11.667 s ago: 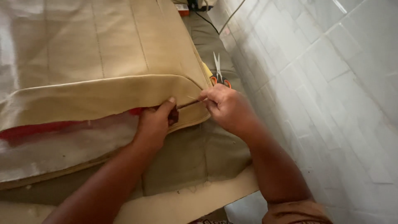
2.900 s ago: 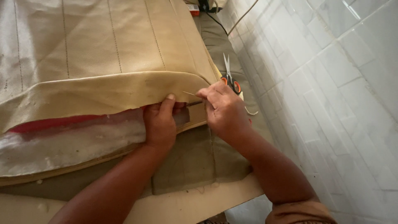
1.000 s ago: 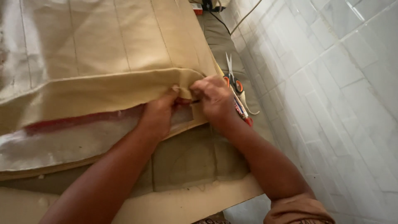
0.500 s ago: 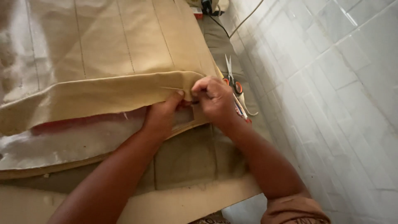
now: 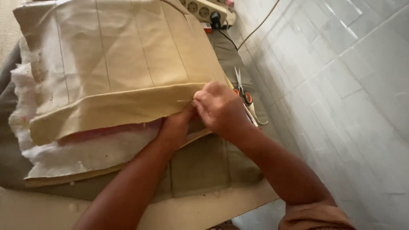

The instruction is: Upholstering a foam cushion with a leather cover using pins and hand-sewing

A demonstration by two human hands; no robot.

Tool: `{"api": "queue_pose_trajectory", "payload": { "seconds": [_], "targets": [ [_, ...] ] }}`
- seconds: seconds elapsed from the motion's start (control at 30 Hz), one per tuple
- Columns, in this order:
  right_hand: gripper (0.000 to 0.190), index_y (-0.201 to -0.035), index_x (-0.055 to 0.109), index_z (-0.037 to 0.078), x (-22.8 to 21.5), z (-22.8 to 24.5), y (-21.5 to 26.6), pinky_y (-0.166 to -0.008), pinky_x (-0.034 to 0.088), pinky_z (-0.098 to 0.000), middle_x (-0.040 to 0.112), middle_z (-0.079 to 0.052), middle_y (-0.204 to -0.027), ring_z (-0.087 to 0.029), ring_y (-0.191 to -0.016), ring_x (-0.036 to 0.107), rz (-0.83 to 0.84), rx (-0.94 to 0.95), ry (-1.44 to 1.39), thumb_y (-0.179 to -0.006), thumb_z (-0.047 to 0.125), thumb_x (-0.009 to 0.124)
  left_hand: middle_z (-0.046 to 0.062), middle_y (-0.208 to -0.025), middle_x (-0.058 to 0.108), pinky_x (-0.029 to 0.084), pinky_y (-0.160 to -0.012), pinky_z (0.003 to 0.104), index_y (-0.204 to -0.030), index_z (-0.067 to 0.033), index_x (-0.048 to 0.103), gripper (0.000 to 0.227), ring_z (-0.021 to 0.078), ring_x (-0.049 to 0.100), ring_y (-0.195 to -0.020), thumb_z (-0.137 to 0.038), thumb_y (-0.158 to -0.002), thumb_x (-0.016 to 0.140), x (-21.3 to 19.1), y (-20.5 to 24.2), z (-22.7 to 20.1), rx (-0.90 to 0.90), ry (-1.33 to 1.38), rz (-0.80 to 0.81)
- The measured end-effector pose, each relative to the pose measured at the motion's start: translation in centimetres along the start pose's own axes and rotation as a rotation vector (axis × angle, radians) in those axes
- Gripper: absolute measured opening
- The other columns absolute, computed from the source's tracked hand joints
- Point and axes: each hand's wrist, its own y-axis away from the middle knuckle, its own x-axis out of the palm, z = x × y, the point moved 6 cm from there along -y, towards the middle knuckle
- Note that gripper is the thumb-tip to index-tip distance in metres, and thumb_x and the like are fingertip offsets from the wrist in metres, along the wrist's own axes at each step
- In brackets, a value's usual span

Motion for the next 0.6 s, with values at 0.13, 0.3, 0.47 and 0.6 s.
{"api": "queue_pose_trajectory", "payload": {
  "seconds": [0.13,0.3,0.47,0.6],
  "targets": [
    [0.008,-0.089,0.059,0.016,3.3,2.4,-0.5,-0.063,0.053,-0.035,0.053,-0.005,-0.085,-0.025,-0.074,0.06,0.013,-0.264,0.377,-0.097,0.018,0.058,0.016,-0.117,0.067,0.045,-0.103,0.047,-0.118,-0.0002,0.067,0.03,0.0248,0.063,-0.11,-0.024,-0.101,0.059,0.3,-0.2,0.5,-0.041,0.04,-0.003],
    [0.009,-0.099,0.061,0.014,4.8,3.3,0.2,-0.067,0.053,-0.0374,0.053,-0.004,-0.093,-0.027,-0.08,0.063,-0.06,-0.27,-0.067,-0.094,0.021,0.061,0.018,-0.111,0.067,0.046,-0.095,0.043,-0.111,0.0013,0.067,0.023,0.0247,0.061,-0.106,-0.014,-0.099,0.055,1.2,0.2,2.3,-0.096,0.089,-0.027],
    [0.027,-0.105,0.07,0.021,2.2,2.1,-1.2,-0.068,0.053,-0.0464,0.057,-0.008,-0.086,-0.036,-0.079,0.061,-0.11,-0.109,-0.055,-0.103,0.041,0.052,0.021,-0.103,0.066,0.046,-0.084,0.038,-0.101,0.0034,0.067,0.02,0.0245,0.058,-0.101,-0.002,-0.098,0.049,0.6,0.6,4.8,-0.183,0.145,-0.061],
    [0.01,-0.097,0.073,0.014,1.4,2.4,-0.7,-0.079,0.057,-0.04,0.063,-0.005,-0.092,-0.029,-0.085,0.066,-0.093,-0.123,-0.083,-0.099,0.015,0.063,0.0,-0.113,0.068,0.052,-0.102,0.028,-0.124,-0.0168,0.058,0.019,0.0153,0.066,-0.114,-0.017,-0.108,0.048,1.8,-1.1,9.3,0.367,-0.664,0.217]
  ]
}}
